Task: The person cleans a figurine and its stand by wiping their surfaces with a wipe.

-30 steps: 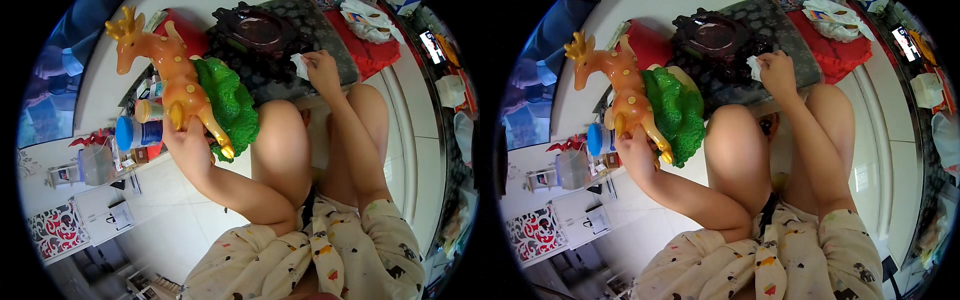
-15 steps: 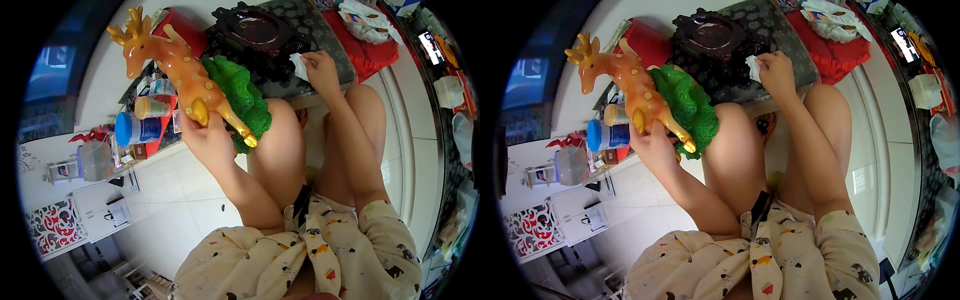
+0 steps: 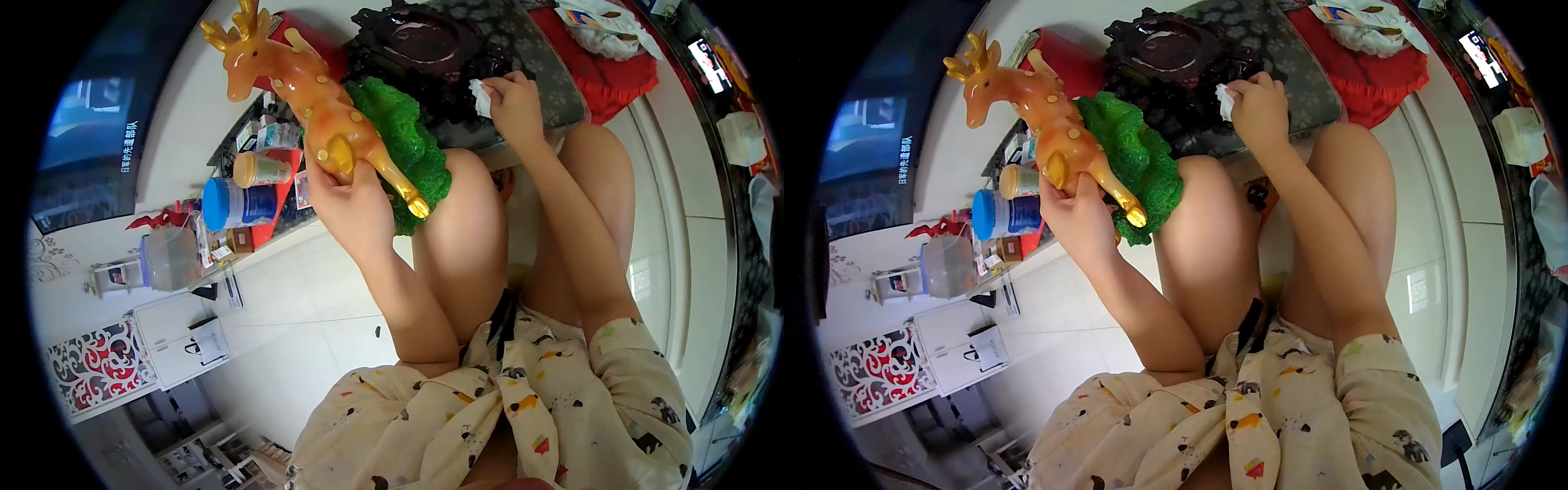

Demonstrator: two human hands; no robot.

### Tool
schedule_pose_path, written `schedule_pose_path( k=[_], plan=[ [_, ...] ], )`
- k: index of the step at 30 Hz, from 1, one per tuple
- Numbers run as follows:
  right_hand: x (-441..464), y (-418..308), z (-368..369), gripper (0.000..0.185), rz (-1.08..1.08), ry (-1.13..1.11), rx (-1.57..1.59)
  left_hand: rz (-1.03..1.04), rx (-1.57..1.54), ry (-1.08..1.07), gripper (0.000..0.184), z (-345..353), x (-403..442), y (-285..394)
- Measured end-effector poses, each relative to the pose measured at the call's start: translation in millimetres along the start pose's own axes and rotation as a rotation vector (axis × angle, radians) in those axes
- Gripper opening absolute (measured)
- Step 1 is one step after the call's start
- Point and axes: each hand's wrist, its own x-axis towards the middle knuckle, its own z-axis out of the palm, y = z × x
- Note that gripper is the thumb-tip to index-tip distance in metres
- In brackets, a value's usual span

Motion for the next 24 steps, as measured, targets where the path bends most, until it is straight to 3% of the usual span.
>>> schedule_pose_path(
  k=[10, 16, 20, 24],
  plan=[
    [-4, -5, 12, 0.018, -0.095, -0.083, -0.112, 0.058, -0.048, 0.026, 0.053, -2, -1, -8],
    [-12, -6, 6, 0.014, -0.134, -0.012, -0.091, 0.084, 0.044, 0.039, 0.052, -5, 1, -14],
    [-15, -8, -8, 0.013, -0.046, -0.120, -0.110, 0.079, 0.046, 0.035, 0.050, -5, 1, -10],
    [-9, -4, -9, 0.015, 0.078, 0.015, -0.020, 0.027, 0.071, 0.030, 0.047, -4, -2, -4]
  ],
)
